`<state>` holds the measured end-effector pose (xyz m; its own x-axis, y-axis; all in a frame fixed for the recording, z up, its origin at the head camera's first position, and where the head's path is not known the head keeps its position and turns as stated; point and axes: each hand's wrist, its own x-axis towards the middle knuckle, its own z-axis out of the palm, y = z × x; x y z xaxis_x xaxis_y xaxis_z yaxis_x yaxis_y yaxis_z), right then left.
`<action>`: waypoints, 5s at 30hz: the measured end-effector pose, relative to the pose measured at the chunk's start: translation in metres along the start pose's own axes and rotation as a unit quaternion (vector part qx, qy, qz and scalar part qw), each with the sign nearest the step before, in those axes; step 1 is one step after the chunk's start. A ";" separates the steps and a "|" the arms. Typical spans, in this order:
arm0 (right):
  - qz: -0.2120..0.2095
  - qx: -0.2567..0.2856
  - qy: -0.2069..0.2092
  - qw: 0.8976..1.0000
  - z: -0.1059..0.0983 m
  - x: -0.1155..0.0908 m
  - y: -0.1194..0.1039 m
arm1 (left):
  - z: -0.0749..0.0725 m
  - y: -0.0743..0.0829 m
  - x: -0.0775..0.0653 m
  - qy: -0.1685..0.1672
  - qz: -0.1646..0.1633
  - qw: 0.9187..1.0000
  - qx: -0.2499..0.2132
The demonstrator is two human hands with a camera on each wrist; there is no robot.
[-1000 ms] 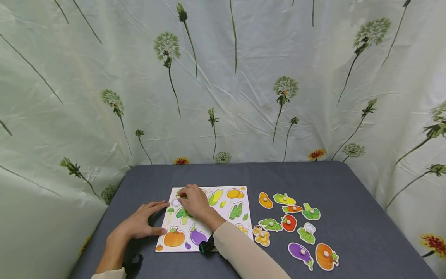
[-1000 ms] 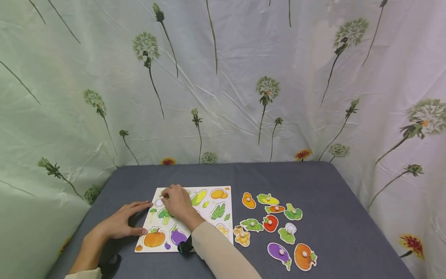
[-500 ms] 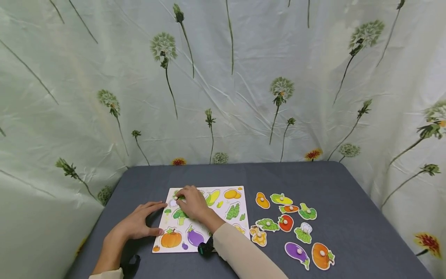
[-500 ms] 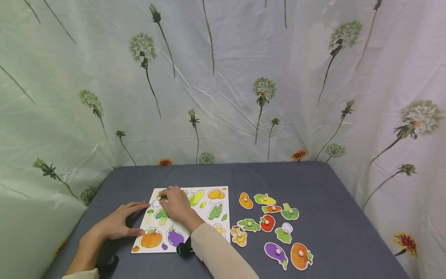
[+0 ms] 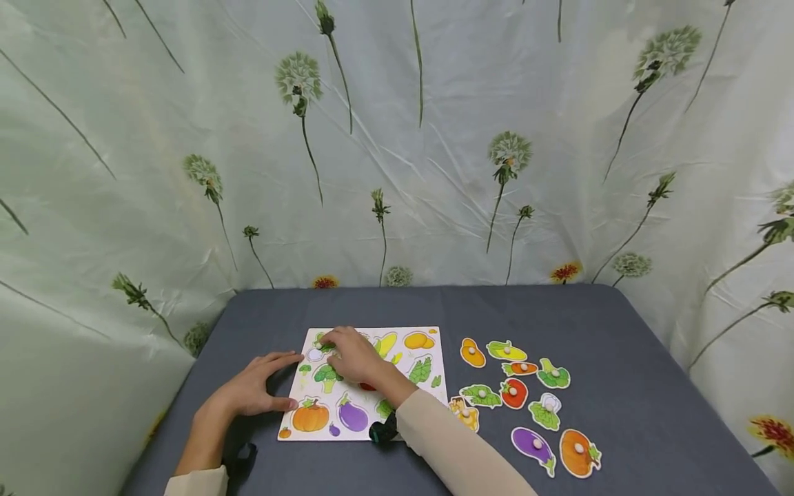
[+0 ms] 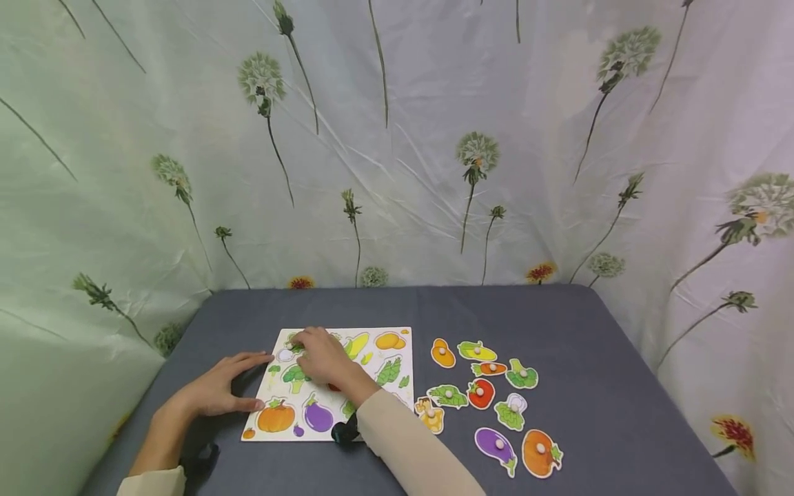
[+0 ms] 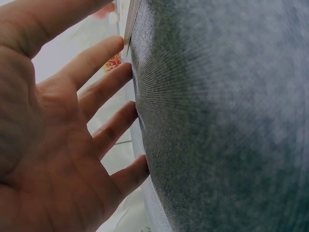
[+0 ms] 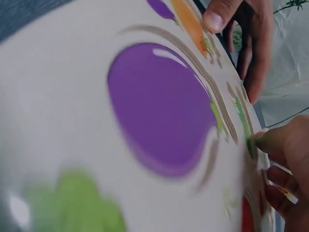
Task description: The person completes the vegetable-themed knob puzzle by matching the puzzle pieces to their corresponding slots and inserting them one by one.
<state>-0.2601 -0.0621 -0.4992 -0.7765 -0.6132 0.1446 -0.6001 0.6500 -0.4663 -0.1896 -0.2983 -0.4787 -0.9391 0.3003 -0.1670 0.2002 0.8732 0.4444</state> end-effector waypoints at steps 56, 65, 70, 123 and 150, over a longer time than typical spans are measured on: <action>0.174 -0.026 0.152 0.973 -0.156 -0.244 0.181 | -0.002 0.005 0.000 -0.015 -0.028 0.999 -0.008; 0.173 -0.030 0.127 0.976 -0.153 -0.253 0.188 | -0.001 0.004 0.003 -0.014 -0.036 0.999 -0.012; 0.171 -0.037 0.120 0.977 -0.151 -0.258 0.190 | 0.000 0.003 0.003 -0.015 -0.035 0.999 -0.011; 0.148 0.010 0.223 0.963 -0.150 -0.218 0.172 | 0.000 0.001 0.002 -0.010 -0.025 1.000 -0.006; 0.117 0.079 0.190 0.971 -0.120 -0.138 0.127 | 0.000 0.003 0.000 -0.013 -0.029 0.999 -0.013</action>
<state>-0.2521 0.1593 -0.4740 -0.9210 -0.2266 0.3168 -0.3847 0.6564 -0.6490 -0.1890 -0.2961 -0.4774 -0.9410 0.2605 -0.2162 0.1386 0.8791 0.4560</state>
